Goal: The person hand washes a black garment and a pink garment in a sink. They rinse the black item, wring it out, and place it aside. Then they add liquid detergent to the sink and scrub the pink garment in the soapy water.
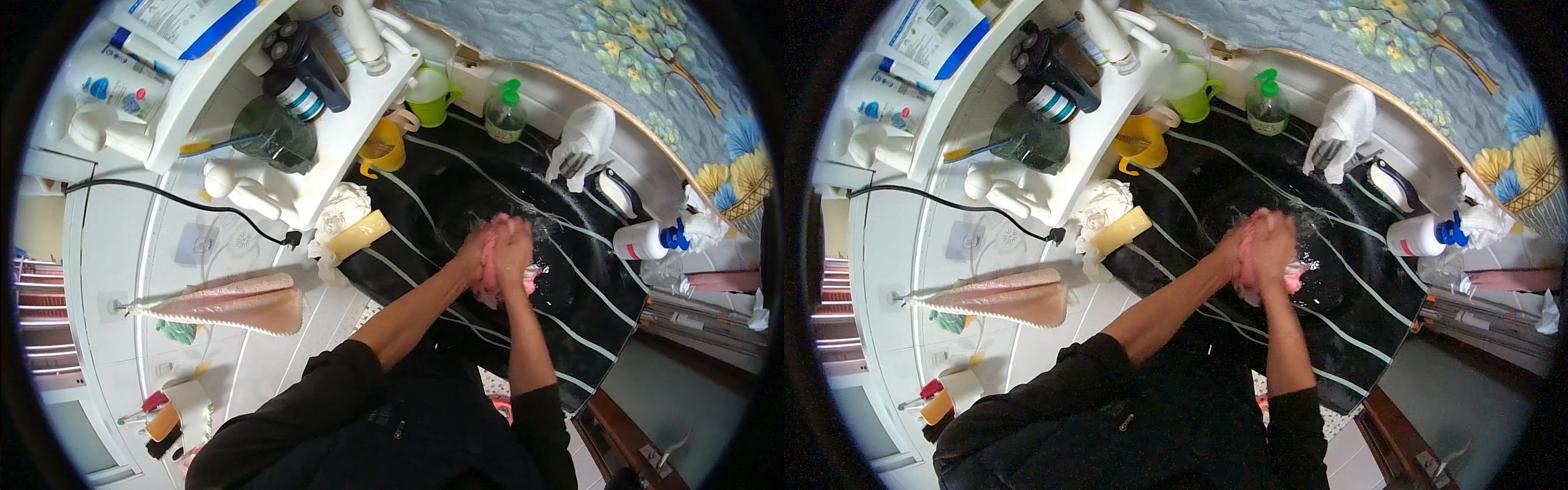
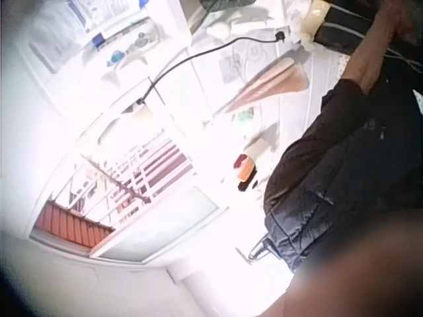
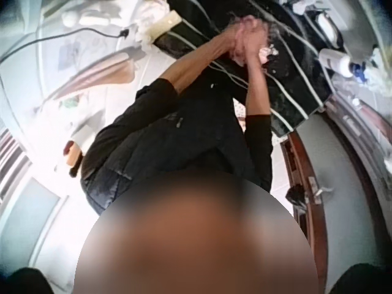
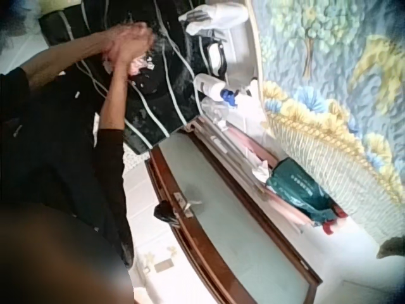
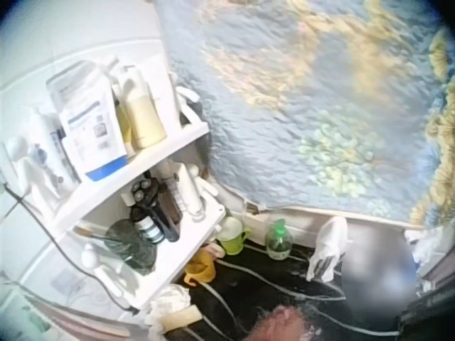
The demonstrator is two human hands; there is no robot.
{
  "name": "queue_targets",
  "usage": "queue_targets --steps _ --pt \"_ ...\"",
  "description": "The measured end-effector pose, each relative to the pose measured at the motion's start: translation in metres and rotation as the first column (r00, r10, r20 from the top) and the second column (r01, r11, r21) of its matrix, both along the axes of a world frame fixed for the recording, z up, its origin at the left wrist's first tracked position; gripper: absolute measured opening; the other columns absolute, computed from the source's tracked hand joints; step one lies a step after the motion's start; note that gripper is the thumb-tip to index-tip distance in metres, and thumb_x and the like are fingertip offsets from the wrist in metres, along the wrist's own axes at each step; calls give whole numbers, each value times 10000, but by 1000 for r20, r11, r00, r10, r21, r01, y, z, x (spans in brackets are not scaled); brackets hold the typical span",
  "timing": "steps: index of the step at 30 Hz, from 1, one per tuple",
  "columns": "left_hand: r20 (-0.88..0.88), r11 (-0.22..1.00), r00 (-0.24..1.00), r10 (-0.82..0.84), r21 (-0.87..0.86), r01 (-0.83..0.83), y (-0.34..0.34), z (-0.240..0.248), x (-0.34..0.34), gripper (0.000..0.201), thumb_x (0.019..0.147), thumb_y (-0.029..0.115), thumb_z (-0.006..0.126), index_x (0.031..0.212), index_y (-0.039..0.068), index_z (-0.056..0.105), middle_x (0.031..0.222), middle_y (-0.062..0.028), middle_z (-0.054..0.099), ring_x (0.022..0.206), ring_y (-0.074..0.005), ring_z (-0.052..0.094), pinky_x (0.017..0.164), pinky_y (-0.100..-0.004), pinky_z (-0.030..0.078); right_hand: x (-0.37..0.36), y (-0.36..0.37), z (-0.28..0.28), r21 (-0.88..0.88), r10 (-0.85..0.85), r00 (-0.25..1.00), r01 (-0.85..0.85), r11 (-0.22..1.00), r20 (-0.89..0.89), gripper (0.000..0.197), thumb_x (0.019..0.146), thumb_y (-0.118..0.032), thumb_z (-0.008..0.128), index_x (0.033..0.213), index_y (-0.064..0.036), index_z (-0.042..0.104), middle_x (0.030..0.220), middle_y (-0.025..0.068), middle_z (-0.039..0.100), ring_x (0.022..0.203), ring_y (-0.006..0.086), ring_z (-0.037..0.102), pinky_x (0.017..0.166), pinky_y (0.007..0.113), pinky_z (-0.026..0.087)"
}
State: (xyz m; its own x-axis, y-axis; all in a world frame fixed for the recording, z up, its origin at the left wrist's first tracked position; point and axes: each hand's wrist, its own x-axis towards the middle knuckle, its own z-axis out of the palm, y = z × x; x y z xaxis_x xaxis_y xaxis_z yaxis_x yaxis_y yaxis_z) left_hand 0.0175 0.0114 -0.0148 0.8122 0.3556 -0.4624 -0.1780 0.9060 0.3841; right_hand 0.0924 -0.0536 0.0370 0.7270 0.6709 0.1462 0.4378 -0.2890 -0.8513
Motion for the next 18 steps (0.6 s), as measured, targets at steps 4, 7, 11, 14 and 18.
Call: queue_targets --steps 4,7,11,14,18 --pt "-263 997 964 30 79 -10 -11 52 -3 247 1015 229 533 1181 63 612 1147 -72 663 1028 -212 640 917 -357 528 49 -13 -49 -60 -86 988 79 995 -128 256 924 -274 612 974 -31 675 918 214 651 858 401 638 773 467 493" --pt "-250 972 964 97 234 -37 -5 71 -10 240 1009 251 576 1136 53 627 1089 -49 666 982 -164 623 870 -320 516 55 -28 -48 -102 -119 981 104 989 -155 333 953 -351 597 965 -28 676 891 217 662 827 394 648 755 475 493" --pt "-287 869 910 299 476 -136 8 68 -36 233 969 216 641 1151 71 649 1103 -31 670 981 -149 609 885 -286 483 61 -36 -44 -243 -150 988 156 957 44 438 979 -433 566 1114 -24 641 1017 260 658 948 432 642 828 484 500" --pt "-376 863 895 240 505 -19 23 64 -52 484 951 351 661 1375 159 526 1287 -25 616 1163 -165 550 960 -415 440 62 -44 -42 -377 -266 960 216 901 -85 592 961 -504 580 1291 -14 572 1188 273 647 1083 407 637 928 437 499" --pt "-357 961 926 125 277 -23 19 67 -39 589 932 362 703 1424 140 466 1348 -43 571 1223 -203 537 1016 -405 439 52 -46 -36 -241 -243 712 105 965 -659 627 923 -416 667 1405 -43 522 1297 209 629 1209 250 582 1005 335 444"
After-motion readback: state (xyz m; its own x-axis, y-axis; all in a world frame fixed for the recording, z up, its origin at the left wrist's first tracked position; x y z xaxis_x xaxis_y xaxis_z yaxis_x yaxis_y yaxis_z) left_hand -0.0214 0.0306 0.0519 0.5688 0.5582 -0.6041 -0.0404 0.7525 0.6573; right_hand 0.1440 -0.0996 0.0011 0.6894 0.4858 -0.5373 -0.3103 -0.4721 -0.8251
